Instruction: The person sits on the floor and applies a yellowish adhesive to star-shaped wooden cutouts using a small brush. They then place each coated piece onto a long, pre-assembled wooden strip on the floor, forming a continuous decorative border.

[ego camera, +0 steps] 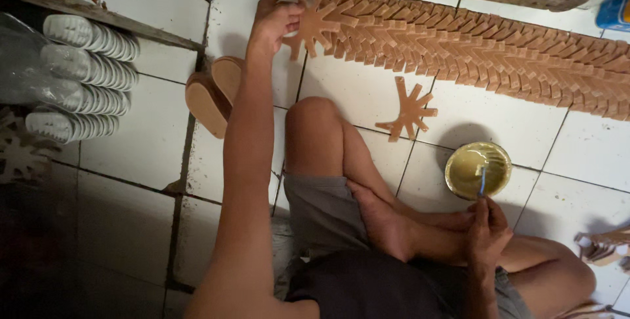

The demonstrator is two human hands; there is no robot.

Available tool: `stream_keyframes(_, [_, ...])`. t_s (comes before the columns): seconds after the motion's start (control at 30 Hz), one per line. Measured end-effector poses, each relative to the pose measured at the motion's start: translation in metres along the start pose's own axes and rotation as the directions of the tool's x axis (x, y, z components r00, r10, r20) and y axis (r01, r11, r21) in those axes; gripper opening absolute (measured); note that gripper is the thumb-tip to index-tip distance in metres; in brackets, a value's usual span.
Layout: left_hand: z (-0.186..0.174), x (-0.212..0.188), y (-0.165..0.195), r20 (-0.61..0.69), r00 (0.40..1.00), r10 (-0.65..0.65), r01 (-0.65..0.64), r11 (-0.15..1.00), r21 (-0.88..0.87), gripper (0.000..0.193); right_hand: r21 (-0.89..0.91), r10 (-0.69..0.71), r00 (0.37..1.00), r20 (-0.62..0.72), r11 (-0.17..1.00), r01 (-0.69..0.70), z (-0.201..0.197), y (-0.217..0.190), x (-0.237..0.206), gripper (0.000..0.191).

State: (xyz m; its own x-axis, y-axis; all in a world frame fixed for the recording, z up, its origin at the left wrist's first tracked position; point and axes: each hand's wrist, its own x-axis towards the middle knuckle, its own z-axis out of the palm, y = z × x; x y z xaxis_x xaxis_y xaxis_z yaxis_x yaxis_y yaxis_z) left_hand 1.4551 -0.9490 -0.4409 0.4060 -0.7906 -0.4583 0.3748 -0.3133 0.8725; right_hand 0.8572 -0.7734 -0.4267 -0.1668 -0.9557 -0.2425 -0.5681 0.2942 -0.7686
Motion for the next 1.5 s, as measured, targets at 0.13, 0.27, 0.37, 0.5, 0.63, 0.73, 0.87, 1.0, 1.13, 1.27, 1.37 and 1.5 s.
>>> stream_keyframes(0.13, [0.004,0.011,0.0,-0.057,0.998,0.03,-0.033,0.998,-0.055,0.035,-0.028,-0.001,1.0,0.018,1.0,0.001,0.005,0.001,0.004,0.028])
stream_keyframes(0.27, [0.008,0.023,0.01,-0.092,0.995,0.041,-0.051,0.993,-0.107,0.033,-0.047,-0.021,0.999,0.033,0.999,0.022,0.008,0.003,0.007,0.029])
stream_keyframes(0.37, [0.008,0.027,0.01,-0.066,0.998,-0.016,0.007,0.99,-0.139,0.031,-0.078,-0.046,0.999,0.015,0.996,0.047,0.01,0.005,0.007,0.028])
stream_keyframes(0.5, [0.008,0.032,0.002,0.107,0.994,-0.029,0.036,0.997,-0.068,0.02,-0.015,-0.072,0.997,0.031,0.997,0.073,0.014,0.009,0.011,0.028])
stream_keyframes(0.63, [0.013,0.036,-0.003,-0.048,0.995,-0.087,0.087,0.996,0.013,0.031,-0.011,0.032,0.999,0.03,0.999,-0.032,0.019,0.01,0.017,0.028])
stream_keyframes(0.73, [0.016,0.038,-0.002,0.044,0.995,-0.091,0.089,0.995,0.035,0.026,-0.065,0.001,1.0,0.024,0.998,0.0,0.02,0.007,0.019,0.028])
stream_keyframes(0.87, [0.017,0.04,-0.003,0.057,0.991,-0.118,0.117,0.993,0.012,0.028,-0.106,-0.04,0.999,0.026,0.993,0.042,0.02,0.004,0.019,0.029])
stream_keyframes(1.0, [0.017,0.041,-0.009,0.012,0.992,-0.125,0.125,0.992,0.015,0.032,0.039,0.045,0.999,0.031,0.998,-0.046,0.022,0.001,0.019,0.029])
stream_keyframes(1.13, [0.018,0.042,-0.013,0.037,0.992,-0.123,0.124,0.992,-0.011,0.035,0.085,0.015,0.999,0.048,0.996,-0.019,0.023,-0.002,0.018,0.029])
stream_keyframes(1.27, [0.019,0.04,-0.014,0.005,0.987,-0.162,0.162,0.987,0.022,0.035,0.022,0.012,0.999,0.051,1.0,-0.014,0.022,-0.009,0.016,0.03])
stream_keyframes(1.37, [0.018,0.038,-0.013,0.031,0.989,-0.145,0.145,0.989,0.021,0.034,-0.066,0.014,0.999,0.041,0.998,-0.012,0.022,-0.015,0.016,0.03])
stream_keyframes(1.5, [0.019,0.04,-0.004,-0.023,0.997,-0.078,0.079,0.995,0.066,0.034,-0.076,-0.034,0.999,0.042,0.996,0.037,0.021,-0.02,0.018,0.029])
